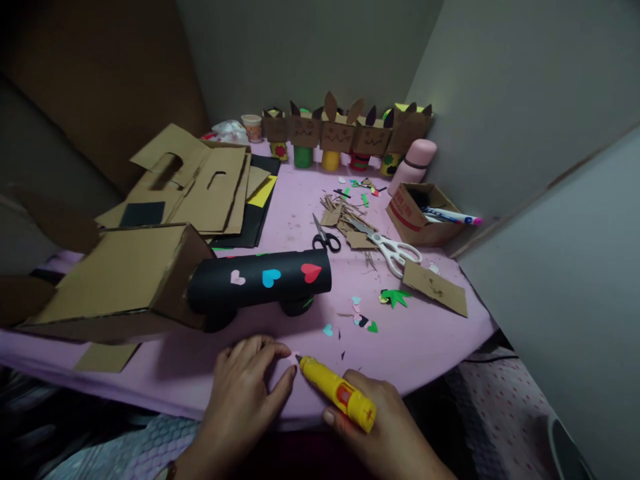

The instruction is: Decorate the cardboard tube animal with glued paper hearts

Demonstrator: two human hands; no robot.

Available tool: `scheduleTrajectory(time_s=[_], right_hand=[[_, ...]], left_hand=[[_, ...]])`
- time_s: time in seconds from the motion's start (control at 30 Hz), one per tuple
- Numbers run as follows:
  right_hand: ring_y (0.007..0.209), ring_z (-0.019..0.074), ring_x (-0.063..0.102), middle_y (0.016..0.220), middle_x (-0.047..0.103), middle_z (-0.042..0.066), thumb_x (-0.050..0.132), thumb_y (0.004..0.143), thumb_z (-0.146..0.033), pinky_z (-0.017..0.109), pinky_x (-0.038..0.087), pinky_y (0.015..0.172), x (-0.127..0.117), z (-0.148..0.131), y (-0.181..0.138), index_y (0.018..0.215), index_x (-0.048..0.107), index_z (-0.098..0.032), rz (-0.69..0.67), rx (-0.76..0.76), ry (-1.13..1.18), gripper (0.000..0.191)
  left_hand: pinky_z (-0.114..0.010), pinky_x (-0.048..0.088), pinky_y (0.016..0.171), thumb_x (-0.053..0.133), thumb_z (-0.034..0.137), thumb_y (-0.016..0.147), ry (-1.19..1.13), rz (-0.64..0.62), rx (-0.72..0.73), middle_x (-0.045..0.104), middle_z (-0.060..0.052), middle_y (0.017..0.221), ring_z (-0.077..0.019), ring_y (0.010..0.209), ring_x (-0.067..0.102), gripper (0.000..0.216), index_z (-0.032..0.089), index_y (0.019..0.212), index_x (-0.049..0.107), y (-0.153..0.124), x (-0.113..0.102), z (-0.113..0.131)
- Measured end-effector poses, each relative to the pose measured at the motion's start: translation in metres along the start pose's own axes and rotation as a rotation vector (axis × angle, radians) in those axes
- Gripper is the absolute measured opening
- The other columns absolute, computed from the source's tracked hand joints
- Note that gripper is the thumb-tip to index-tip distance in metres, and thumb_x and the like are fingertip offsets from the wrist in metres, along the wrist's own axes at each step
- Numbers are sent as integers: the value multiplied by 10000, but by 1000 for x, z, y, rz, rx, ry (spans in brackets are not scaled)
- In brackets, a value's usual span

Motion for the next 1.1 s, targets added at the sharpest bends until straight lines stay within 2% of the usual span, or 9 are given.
scheduleTrajectory(time_s=[0.43, 0.83, 1.1], right_hand=[[531, 144, 468, 598, 533, -21, 551, 749, -277, 260, 354, 501, 2, -3, 1, 645, 439, -219, -27, -3, -80, 164], [508, 149, 472, 575, 543, -11, 552, 729, -287, 269, 339, 481, 4, 0, 0, 629, 441, -220, -9, -6, -109, 164], [523, 141, 474, 592, 540, -19, 544, 766, -297, 259, 356, 489, 2, -3, -1, 651, 450, -217, -28, -24, -107, 169]], left_hand=[[-387, 316, 721, 540, 259, 798, 1, -18, -5, 615, -25, 874, -242, 850, 539, 118, 235, 892, 607, 1, 2, -1], [-381, 322, 713, 544, 256, 790, 6, 23, 12, 624, -28, 867, -238, 843, 544, 114, 241, 884, 606, -1, -1, 0], [-381, 318, 713, 540, 251, 795, -2, 10, 12, 622, -29, 869, -237, 844, 542, 113, 236, 887, 604, 0, -2, 1]])
Point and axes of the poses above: each hand's wrist, its own y-axis towards the middle knuckle, its own x-axis out of the palm, z = x × y, the point moved 7 cm from there along y, towards the middle knuckle
